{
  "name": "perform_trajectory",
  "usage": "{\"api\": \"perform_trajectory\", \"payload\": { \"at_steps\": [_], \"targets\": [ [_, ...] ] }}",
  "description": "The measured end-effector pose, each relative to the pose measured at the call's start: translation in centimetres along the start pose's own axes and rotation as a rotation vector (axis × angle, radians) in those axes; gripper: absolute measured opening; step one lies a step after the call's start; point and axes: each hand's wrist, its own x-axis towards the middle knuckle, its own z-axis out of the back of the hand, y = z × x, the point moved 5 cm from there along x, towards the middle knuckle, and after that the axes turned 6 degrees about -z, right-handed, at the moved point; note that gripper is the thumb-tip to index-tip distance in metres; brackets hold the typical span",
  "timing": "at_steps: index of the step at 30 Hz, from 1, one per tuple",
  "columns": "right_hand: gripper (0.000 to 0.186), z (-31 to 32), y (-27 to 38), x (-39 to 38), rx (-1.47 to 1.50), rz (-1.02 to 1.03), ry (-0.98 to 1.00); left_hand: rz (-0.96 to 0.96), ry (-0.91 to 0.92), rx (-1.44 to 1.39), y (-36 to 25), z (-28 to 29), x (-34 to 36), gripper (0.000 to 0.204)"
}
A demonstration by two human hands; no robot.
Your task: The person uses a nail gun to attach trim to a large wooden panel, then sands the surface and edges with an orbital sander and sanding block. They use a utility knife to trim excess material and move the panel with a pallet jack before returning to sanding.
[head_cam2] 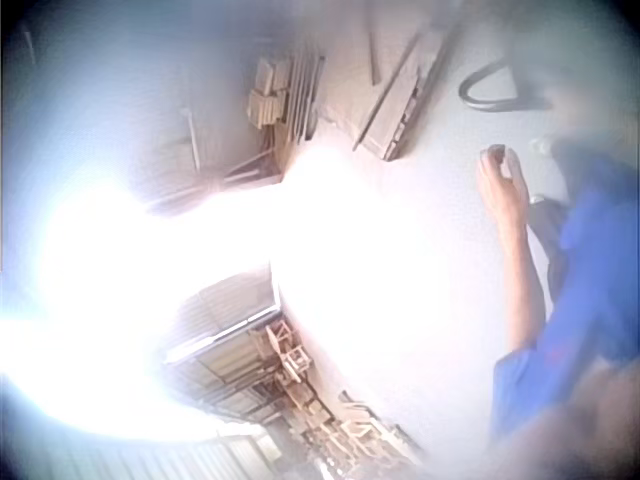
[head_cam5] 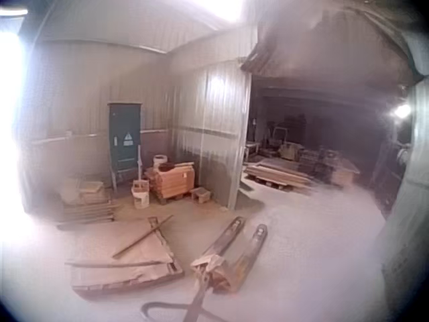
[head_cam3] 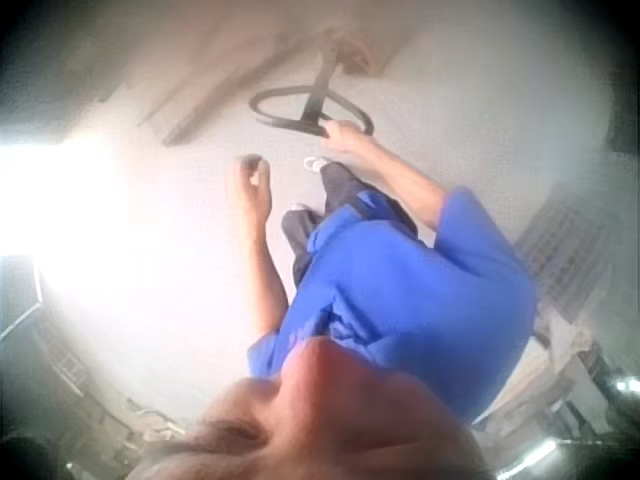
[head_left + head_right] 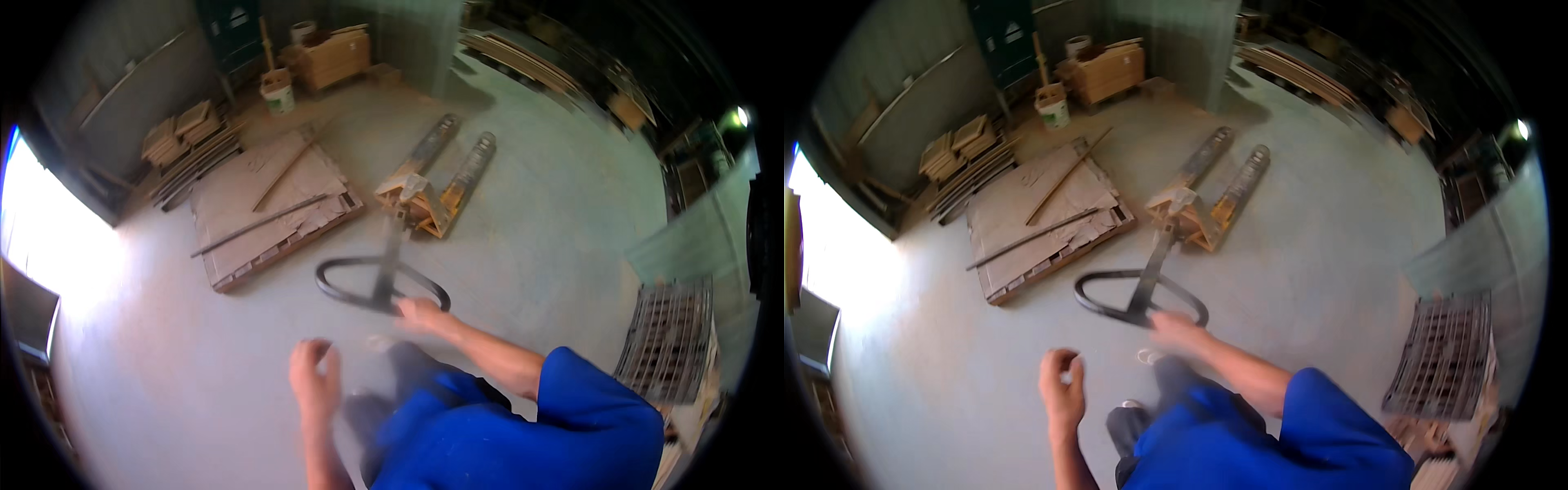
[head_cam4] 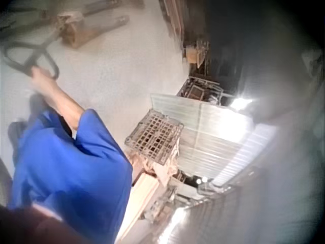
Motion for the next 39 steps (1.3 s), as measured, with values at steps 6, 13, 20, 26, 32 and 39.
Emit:
{"api": "perform_trajectory", "payload": {
  "at_steps": [6,13,20,26,32,39],
  "targets": [
    [0.018,-2.0,-6.2,-11.6,-0.085,-0.152,-0.214,-0.558,0.278,0.433,2.4,-13.6,-5.5,0.057],
    [0.017,-15.4,-4.8,-20.8,0.025,-0.047,-0.189,-0.382,0.523,0.511,0.6,-14.0,-16.0,0.041],
    [0.023,-11.0,-4.6,-35.7,0.076,0.205,0.016,-0.003,0.677,0.685,-9.2,-13.8,-27.0,0.038],
    [0.033,-5.5,-11.3,-44.5,0.354,0.609,-0.245,-0.125,0.424,0.794,-22.6,-11.5,-28.9,0.050],
    [0.023,-4.6,-10.9,-45.6,0.550,0.683,-0.491,-0.345,0.029,0.837,-28.4,-9.2,-31.1,0.026],
    [0.025,-6.0,-10.7,-47.9,0.776,0.803,-0.420,-0.409,-0.155,0.736,-31.2,-15.5,-34.2,0.035]
  ]
}}
